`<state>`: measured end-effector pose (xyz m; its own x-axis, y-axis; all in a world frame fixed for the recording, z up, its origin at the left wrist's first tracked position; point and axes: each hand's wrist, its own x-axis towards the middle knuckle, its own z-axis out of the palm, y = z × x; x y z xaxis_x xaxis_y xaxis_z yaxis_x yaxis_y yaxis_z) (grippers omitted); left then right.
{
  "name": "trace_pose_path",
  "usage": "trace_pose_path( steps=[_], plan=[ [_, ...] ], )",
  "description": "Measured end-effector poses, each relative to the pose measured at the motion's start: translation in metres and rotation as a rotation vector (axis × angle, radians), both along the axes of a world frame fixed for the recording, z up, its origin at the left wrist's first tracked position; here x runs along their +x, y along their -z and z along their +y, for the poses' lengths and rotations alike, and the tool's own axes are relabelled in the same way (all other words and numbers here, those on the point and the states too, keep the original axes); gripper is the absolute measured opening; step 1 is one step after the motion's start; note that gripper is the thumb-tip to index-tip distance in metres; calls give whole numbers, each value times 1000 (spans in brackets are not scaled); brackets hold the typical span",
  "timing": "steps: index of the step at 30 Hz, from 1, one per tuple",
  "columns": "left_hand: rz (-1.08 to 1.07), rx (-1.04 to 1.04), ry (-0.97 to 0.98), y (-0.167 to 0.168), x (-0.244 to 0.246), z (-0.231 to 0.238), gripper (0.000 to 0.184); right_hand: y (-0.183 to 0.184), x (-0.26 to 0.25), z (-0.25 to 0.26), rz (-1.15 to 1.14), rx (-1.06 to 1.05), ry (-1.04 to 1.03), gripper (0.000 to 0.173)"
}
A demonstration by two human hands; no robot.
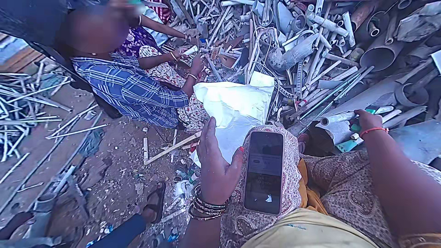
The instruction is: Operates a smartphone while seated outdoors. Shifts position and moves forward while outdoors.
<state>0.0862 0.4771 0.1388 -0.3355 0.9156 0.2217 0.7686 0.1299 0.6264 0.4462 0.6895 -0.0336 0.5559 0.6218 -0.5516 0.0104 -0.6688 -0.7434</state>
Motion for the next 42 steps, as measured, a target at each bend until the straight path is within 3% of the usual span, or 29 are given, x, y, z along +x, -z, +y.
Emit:
trace_pose_path(
  steps=[9, 17, 26, 42],
  plan=[
    [-31, 3, 17, -1, -1, -2, 84, 2, 1, 1, 7, -6, 2, 54],
    [-429, -198, 303, -6, -15, -10, 91, 4, 1, 2, 16, 0, 0, 52],
    [-301, -370, 396, -1, -32, -8, 97, 0, -1, -1, 24, 24, 5, 53],
    [-389, -362, 355, 5, -28, -5, 94, 1, 0, 1, 22, 13, 20, 55]
  ],
)
